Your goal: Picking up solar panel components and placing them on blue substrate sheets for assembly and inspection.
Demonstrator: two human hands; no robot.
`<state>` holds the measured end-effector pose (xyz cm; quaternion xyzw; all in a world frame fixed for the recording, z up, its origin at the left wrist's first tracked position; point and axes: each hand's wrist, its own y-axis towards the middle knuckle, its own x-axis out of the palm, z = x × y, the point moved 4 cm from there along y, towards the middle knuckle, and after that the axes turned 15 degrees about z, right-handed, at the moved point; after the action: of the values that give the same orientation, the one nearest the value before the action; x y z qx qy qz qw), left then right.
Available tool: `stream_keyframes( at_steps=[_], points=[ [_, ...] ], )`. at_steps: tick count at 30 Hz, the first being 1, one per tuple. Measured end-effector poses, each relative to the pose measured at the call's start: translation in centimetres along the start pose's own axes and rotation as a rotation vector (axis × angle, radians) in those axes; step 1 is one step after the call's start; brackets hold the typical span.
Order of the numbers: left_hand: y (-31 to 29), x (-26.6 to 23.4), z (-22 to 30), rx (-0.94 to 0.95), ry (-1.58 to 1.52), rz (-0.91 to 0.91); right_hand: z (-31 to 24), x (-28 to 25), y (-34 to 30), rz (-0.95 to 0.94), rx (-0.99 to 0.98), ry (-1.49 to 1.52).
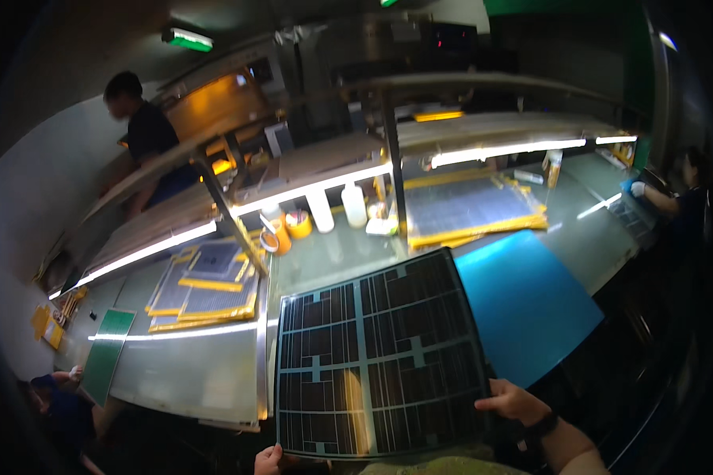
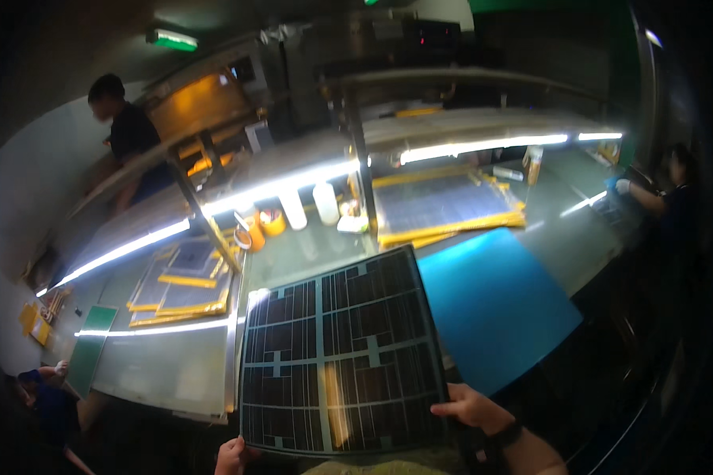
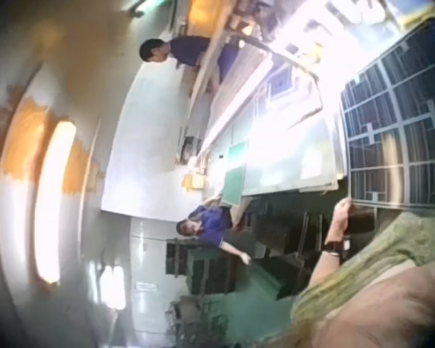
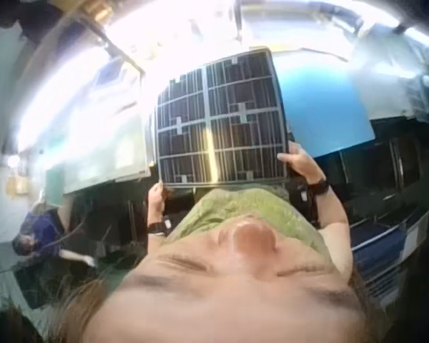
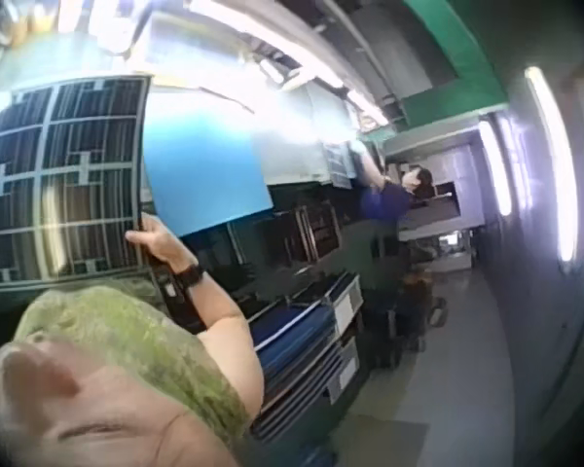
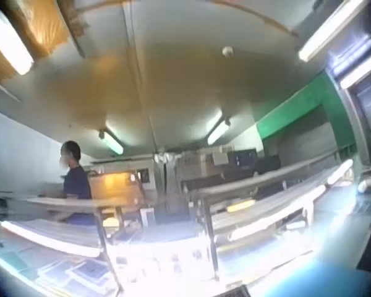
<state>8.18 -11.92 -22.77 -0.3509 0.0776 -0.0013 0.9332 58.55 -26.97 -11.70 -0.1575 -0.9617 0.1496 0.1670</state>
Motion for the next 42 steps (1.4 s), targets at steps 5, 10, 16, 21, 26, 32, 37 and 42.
stream_keyframes(
  at_steps=[5, 10, 16, 21, 26, 32, 37, 42],
  points=[
    [-3.3, 8.5, 16.7, 0.688, -0.426, -0.141, -4.6, -5.1, -4.2, 0.317, -0.431, 0.174],
    [-8.6, 18.3, 27.6, 0.894, -0.145, -0.591, -18.9, -4.3, 1.2, 0.128, -0.732, 0.411],
    [-1.0, 20.2, 18.2, 1.345, 1.217, -0.317, -38.1, -4.4, 14.7, 0.046, -0.904, 0.604],
    [-1.2, 15.2, 12.6, 1.162, 1.233, 0.068, -47.4, -5.5, 29.8, 0.399, -0.775, 0.738],
    [-1.2, 15.5, 12.0, 1.253, 1.147, 0.108, -49.6, -2.3, 29.8, 0.268, -0.786, 0.394],
    [-1.1, 15.7, 11.7, 1.183, 1.161, 0.051, -38.6, -8.1, 23.9, 0.292, -0.550, -0.853],
    [-2.2, 16.5, 13.7, 1.190, 1.164, 0.093, -21.7, -27.7, 9.3, 0.713, -0.265, -1.452],
    [-0.8, 16.5, 13.2, 1.119, 1.259, 0.051, -6.7, -34.5, -6.3, 1.250, 0.050, -0.839]
  ],
)
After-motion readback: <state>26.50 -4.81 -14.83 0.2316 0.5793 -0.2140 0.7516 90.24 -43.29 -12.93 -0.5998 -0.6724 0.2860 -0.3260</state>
